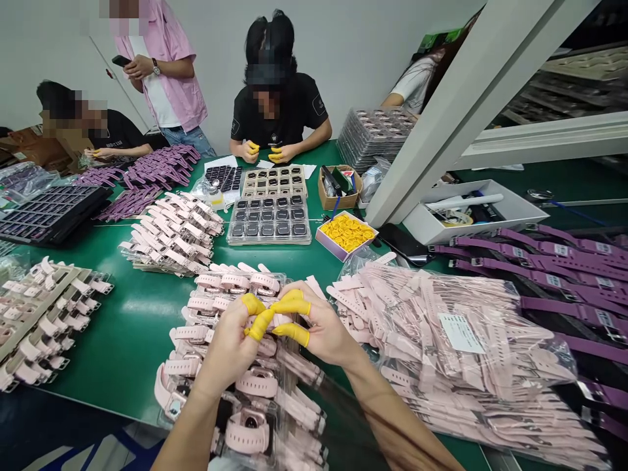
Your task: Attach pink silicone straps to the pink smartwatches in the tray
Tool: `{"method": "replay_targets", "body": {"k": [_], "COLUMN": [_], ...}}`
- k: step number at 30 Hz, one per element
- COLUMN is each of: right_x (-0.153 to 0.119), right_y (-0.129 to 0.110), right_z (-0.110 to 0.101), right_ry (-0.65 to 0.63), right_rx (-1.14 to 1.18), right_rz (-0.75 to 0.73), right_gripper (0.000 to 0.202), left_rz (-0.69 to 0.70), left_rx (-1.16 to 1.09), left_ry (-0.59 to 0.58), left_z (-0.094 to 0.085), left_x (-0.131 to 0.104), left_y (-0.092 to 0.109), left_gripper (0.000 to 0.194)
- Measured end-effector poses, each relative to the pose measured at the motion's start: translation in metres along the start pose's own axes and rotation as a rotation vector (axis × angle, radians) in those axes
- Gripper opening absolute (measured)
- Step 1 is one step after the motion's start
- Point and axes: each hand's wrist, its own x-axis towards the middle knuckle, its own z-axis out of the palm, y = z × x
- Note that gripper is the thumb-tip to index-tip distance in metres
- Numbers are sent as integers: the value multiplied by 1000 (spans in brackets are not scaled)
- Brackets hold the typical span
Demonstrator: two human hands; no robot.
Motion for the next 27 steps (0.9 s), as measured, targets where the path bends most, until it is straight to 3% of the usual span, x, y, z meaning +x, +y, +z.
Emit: {"method": "replay_targets", "body": {"k": [7,14,21,27], "right_x": [-2,0,-5,-3], "right_y": [3,7,10,10], "right_z": [-1,4,6,6], "right_ry": [-13,6,83,86], "right_rx": [-3,16,187,191], "right_rz": [54,-2,109,70], "right_gripper": [24,20,40,27], "left_rz": [4,16,-6,-4], "left_rx": [-209,-25,-320,-364], "left_ry": [-23,-46,-51,-74], "left_z": [-1,-4,-6,-8], "left_x": [4,3,4,4], "left_y": [-1,6,0,-4], "left_gripper": [29,27,24,24]}}
